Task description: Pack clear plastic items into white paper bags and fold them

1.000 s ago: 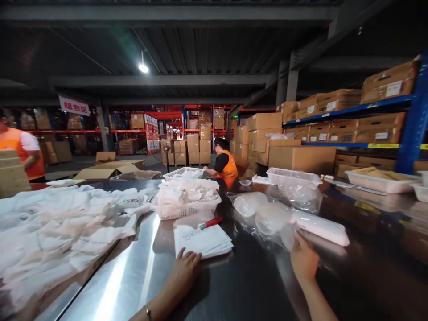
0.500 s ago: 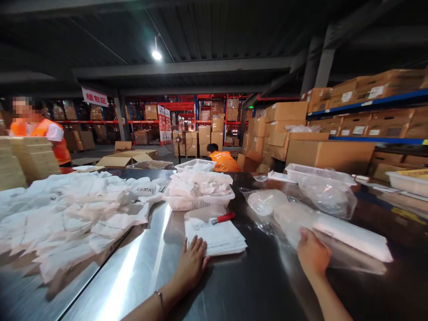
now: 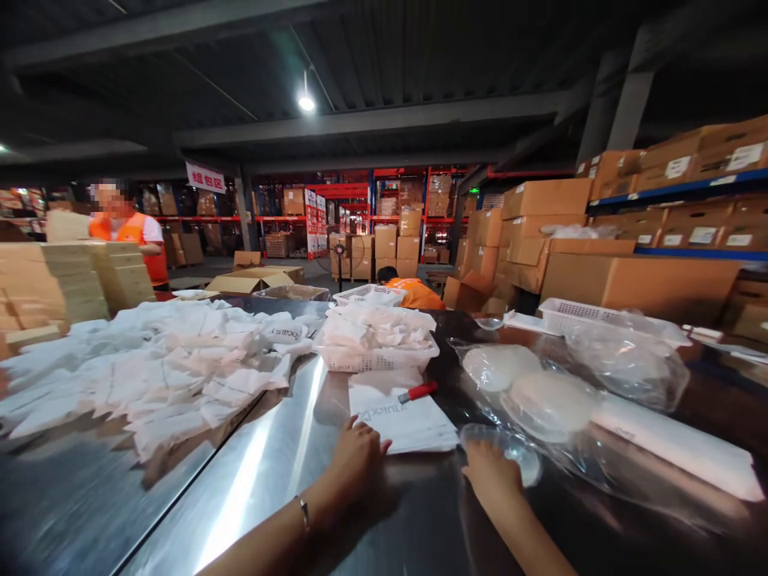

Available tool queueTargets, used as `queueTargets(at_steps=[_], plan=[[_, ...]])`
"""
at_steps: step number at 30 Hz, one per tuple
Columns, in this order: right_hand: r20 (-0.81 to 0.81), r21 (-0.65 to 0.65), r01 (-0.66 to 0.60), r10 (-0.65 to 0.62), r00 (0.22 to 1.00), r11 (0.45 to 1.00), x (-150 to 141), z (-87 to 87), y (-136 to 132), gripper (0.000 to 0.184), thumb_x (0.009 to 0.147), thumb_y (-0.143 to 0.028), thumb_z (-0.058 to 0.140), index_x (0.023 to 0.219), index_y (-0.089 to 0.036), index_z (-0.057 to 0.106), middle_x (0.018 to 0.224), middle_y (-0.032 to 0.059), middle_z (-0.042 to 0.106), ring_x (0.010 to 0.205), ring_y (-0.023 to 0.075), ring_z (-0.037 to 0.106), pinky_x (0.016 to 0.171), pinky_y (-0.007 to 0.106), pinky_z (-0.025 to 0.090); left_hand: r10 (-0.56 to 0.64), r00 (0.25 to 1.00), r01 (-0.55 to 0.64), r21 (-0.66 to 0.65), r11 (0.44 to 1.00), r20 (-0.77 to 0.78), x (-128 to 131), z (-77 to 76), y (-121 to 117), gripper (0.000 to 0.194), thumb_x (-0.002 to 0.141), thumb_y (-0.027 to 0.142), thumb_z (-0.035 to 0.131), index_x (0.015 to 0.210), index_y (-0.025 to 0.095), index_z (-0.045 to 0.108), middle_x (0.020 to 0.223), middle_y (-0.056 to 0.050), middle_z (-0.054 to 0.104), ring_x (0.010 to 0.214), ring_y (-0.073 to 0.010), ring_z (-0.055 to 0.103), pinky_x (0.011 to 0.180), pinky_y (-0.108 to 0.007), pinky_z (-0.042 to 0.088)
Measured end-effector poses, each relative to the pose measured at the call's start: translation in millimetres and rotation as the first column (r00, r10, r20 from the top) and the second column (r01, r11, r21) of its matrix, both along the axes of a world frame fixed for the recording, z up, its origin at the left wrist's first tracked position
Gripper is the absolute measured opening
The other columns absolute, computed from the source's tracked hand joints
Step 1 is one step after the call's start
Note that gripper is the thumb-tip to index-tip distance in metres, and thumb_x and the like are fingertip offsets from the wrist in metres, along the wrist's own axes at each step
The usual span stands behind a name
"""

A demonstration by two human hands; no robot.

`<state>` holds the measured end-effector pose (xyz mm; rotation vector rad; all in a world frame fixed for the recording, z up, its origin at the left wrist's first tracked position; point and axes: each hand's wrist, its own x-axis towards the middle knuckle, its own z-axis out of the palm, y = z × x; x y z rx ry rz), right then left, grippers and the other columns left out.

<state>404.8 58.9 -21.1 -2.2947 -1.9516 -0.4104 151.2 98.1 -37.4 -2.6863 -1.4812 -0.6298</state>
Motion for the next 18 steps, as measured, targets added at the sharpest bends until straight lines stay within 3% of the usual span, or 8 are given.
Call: queueTargets(at_steps=[4, 8, 10, 12, 14, 18], plan=[[0.004, -0.091, 0.012, -0.012, 1.000, 0.996, 14.1, 15.1, 0.3, 0.035, 0.083, 0.004, 0.044, 0.096, -0.015, 0.070, 0.096, 0.0118, 0.069, 0.094, 0.0293, 0.067, 0.072, 0.036, 0.052, -0.063, 0.997, 0.063, -0.001, 0.998, -0.047, -1.5, 4.7, 0.4, 0.024, 0.089, 0.038, 0.063, 0.100, 0.017, 0.067, 0.103, -0.006, 0.069, 0.104, -0.0231, 0.061, 0.105, -0.042, 0.038], [-0.032, -0.084, 0.060, -0.063, 0.997, 0.995, 28.8, 25.9, 5.8, 0.036, 0.093, -0.008, 0.035, 0.113, -0.015, 0.064, 0.098, 0.0126, 0.069, 0.093, 0.0301, 0.067, 0.075, 0.040, 0.051, -0.077, 0.990, 0.074, -0.032, 0.997, -0.120, -2.9, 7.1, -2.7, 0.014, 0.090, 0.017, 0.054, 0.089, 0.014, 0.068, 0.088, -0.009, 0.070, 0.087, -0.0221, 0.065, 0.084, -0.034, 0.048], [-0.035, -0.075, 0.079, -0.081, 0.996, 0.994, 35.4, 25.6, 6.2, 0.032, 0.096, -0.020, 0.037, 0.115, -0.014, 0.063, 0.102, 0.0149, 0.069, 0.095, 0.0327, 0.066, 0.077, 0.044, 0.050, -0.063, 0.991, 0.061, -0.017, 0.998, -0.122, -2.3, 7.2, -6.9, 0.014, 0.091, 0.018, 0.054, 0.091, 0.013, 0.067, 0.089, -0.010, 0.069, 0.088, -0.0239, 0.064, 0.085, -0.037, 0.047], [-0.023, -0.087, 0.064, -0.066, 0.998, 0.994, 41.9, 22.2, 4.8, 0.027, 0.093, -0.028, 0.051, 0.110, -0.013, 0.065, 0.107, 0.0166, 0.067, 0.101, 0.0355, 0.064, 0.078, 0.045, 0.050, -0.074, 0.991, 0.074, 0.004, 0.997, -0.109, -1.2, 6.3, -11.4, 0.019, 0.091, 0.030, 0.058, 0.096, 0.013, 0.065, 0.097, -0.010, 0.068, 0.095, -0.0257, 0.062, 0.091, -0.040, 0.046], [-0.008, -0.105, 0.038, -0.039, 0.999, 0.994, 48.0, 17.7, 3.5, 0.021, 0.086, -0.024, 0.060, 0.102, -0.012, 0.068, 0.103, 0.0168, 0.068, 0.100, 0.0364, 0.064, 0.076, 0.044, 0.050, -0.108, 0.988, 0.113, 0.038, 0.993, -0.113, -0.2, 4.3, -13.9, 0.027, 0.090, 0.038, 0.060, 0.103, 0.015, 0.063, 0.104, -0.009, 0.066, 0.102, -0.0264, 0.059, 0.097, -0.043, 0.042], [-0.005, -0.081, 0.035, -0.035, 0.999, 0.996, 58.0, 11.7, 6.0, 0.019, 0.086, -0.012, 0.050, 0.087, -0.013, 0.070, 0.085, 0.0172, 0.069, 0.086, 0.0364, 0.068, 0.071, 0.044, 0.049, -0.133, 0.977, 0.146, 0.069, 0.987, -0.167, -0.8, 0.5, -10.5, 0.015, 0.093, 0.020, 0.051, 0.097, 0.015, 0.064, 0.100, -0.007, 0.066, 0.099, -0.0235, 0.058, 0.100, -0.043, 0.039]])
